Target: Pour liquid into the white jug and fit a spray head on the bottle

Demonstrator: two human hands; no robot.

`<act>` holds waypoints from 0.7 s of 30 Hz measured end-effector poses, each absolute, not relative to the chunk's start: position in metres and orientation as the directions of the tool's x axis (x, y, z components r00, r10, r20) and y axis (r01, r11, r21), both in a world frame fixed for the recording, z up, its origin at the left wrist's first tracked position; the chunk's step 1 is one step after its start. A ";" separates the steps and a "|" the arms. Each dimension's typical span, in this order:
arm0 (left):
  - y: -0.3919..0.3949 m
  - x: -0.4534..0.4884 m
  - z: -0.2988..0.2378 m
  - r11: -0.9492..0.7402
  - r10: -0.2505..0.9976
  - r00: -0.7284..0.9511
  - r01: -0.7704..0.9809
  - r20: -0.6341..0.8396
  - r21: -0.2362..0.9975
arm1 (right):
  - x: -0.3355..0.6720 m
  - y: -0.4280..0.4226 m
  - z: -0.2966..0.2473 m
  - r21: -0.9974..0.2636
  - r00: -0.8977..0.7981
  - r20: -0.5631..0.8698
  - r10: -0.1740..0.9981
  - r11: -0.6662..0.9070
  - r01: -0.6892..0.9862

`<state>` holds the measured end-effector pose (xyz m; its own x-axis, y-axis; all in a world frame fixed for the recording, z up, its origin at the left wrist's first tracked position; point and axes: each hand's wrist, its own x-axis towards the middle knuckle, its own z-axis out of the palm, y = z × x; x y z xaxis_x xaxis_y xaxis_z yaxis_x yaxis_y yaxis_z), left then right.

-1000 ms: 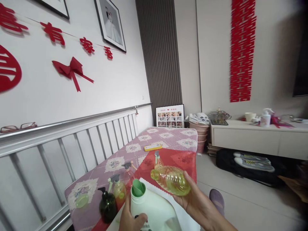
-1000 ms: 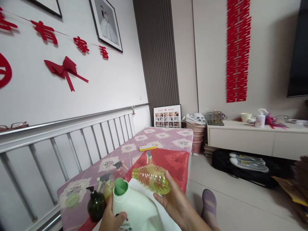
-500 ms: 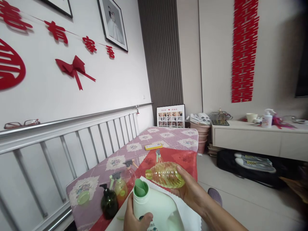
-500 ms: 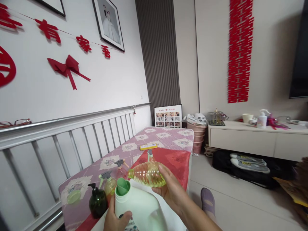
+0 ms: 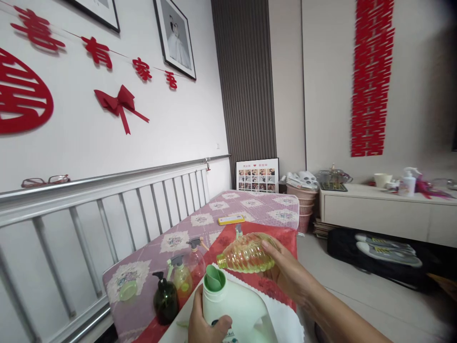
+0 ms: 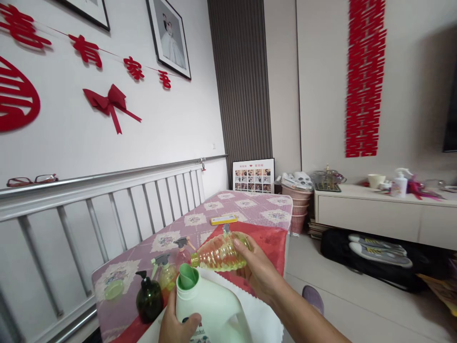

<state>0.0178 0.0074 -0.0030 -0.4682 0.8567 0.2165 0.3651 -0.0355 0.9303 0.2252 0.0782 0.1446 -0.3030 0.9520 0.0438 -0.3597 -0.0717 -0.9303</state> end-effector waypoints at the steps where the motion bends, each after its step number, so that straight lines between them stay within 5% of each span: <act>1: 0.008 0.018 -0.003 -0.034 0.854 -0.472 0.366 0.217 0.930 | 0.225 0.078 0.146 -0.929 -0.312 0.048 0.949 -0.072 -0.362; 21: 0.006 0.021 0.001 -0.045 0.852 -0.478 0.344 0.216 0.938 | 0.223 0.086 0.157 -0.957 -0.305 0.084 0.949 -0.009 -0.289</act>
<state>0.0213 0.0056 0.0014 -0.4777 0.8516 0.2158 0.3437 -0.0449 0.9380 0.2231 0.0858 0.1573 -0.3052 0.9486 0.0835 -0.2891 -0.0087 -0.9573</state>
